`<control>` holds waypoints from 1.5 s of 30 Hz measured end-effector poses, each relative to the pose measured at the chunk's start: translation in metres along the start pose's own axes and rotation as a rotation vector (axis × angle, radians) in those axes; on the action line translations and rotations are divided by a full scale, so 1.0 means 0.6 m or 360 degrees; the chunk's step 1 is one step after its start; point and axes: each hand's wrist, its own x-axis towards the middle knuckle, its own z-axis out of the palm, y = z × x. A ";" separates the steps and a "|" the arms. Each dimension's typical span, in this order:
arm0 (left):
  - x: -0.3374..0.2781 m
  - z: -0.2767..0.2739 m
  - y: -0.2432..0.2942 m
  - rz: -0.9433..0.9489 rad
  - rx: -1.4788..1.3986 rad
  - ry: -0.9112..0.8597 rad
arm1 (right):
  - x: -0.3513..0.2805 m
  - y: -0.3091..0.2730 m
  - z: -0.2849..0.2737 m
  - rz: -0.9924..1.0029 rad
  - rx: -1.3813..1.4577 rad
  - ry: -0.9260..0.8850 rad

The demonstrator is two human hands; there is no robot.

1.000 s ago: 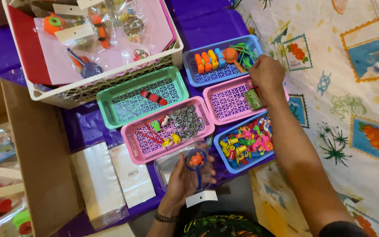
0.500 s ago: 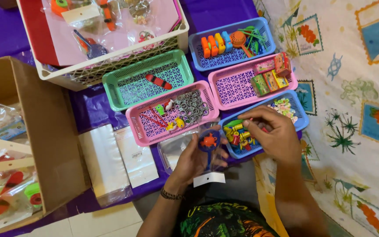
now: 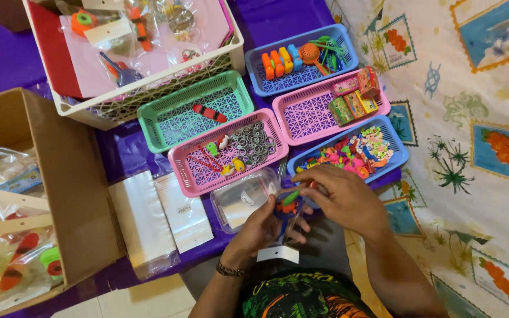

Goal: Packaging small colorful toys into individual plastic bags at a workstation.

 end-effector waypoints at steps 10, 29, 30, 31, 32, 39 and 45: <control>-0.010 -0.001 -0.010 -0.0153 -0.0549 -0.0144 | -0.008 0.020 0.014 0.0036 -0.0220 -0.0302; 0.005 -0.011 0.018 0.0010 -0.0533 -0.0092 | 0.026 0.030 -0.020 0.0759 0.0126 -0.0201; 0.008 -0.011 0.018 0.0046 -0.0613 -0.0099 | 0.033 0.028 -0.026 0.1015 0.0119 -0.0047; 0.009 -0.009 0.022 0.0042 -0.0602 -0.0101 | 0.034 0.047 -0.030 0.1011 0.0124 -0.0037; 0.011 -0.005 0.026 0.0066 -0.0547 -0.0044 | 0.035 0.066 -0.034 0.0964 0.0146 0.0033; 0.030 0.000 0.055 0.0081 -0.0412 0.0098 | 0.067 0.128 -0.066 0.1059 0.0082 0.0277; 0.044 0.003 0.052 -0.0044 -0.0548 0.0138 | 0.156 0.177 -0.110 0.1203 -0.0272 0.0345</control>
